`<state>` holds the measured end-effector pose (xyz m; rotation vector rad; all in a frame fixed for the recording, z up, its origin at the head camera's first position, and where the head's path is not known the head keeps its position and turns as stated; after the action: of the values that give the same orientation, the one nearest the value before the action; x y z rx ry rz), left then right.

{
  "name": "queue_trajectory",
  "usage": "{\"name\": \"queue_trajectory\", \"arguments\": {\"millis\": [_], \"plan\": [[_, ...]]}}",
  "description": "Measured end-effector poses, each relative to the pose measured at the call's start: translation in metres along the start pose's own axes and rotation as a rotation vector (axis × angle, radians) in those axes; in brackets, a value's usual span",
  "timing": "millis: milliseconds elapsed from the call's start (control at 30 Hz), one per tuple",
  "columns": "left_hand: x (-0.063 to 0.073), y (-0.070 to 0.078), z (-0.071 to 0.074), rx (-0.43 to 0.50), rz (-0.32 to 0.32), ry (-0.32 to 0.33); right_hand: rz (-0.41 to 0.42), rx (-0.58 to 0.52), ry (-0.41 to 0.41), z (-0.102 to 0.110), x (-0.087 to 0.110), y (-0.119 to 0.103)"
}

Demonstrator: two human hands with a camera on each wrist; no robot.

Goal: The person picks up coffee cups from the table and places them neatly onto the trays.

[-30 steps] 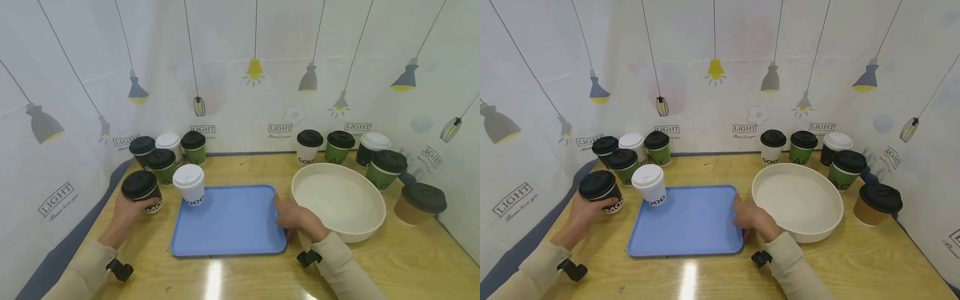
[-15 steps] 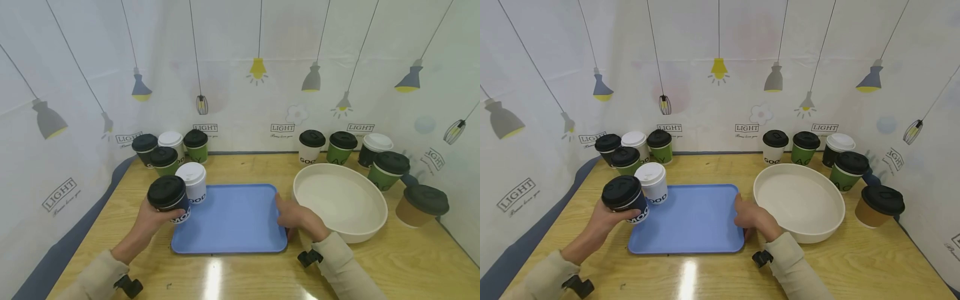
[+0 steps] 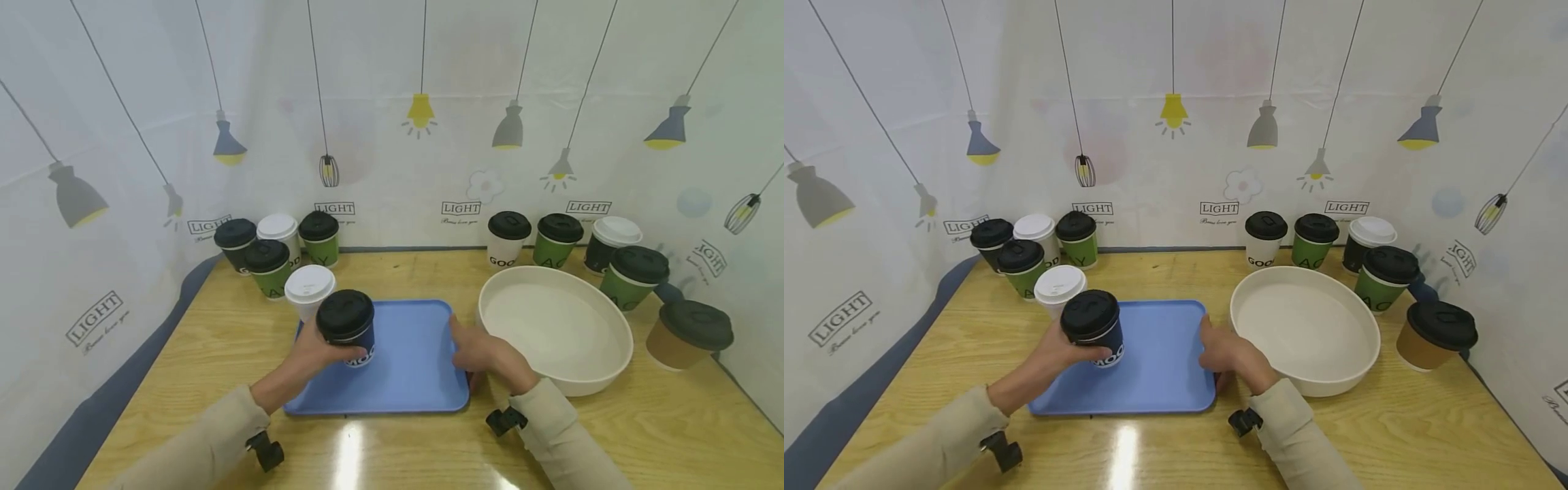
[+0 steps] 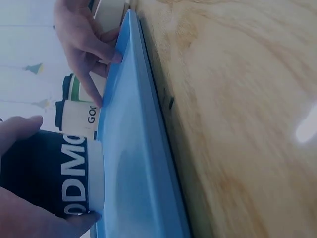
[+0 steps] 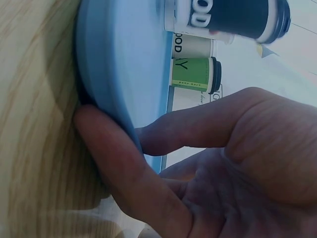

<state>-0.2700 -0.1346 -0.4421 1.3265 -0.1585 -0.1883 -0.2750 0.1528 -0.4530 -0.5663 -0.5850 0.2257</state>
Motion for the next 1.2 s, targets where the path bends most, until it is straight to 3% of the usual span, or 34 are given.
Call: {"name": "queue_trajectory", "arguments": {"millis": [233,467,733,1200], "plan": [[-0.03,-0.008,-0.025,-0.001,0.017,0.045,-0.003,-0.006,0.002,-0.001,-0.001,0.001],[-0.047,-0.012,-0.033,-0.005,0.047,0.137,0.004,0.005,0.002,-0.001,-0.001,0.001],[-0.056,-0.013,-0.033,-0.027,0.085,0.201,-0.003,-0.006,0.0,-0.002,-0.001,0.001],[-0.061,-0.01,-0.034,-0.038,0.108,0.211,-0.024,0.021,-0.001,-0.001,-0.003,0.002]]}}
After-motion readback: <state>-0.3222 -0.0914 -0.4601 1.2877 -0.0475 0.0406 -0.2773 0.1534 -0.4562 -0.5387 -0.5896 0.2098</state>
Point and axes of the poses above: each hand's wrist, its own x-axis away from the middle knuckle, its own z-axis out of the back of the hand, y = z × x, the point moved 5 cm from there along -x, towards the middle knuckle, and after that the axes turned 2 degrees about -y, right-handed, at the moved point
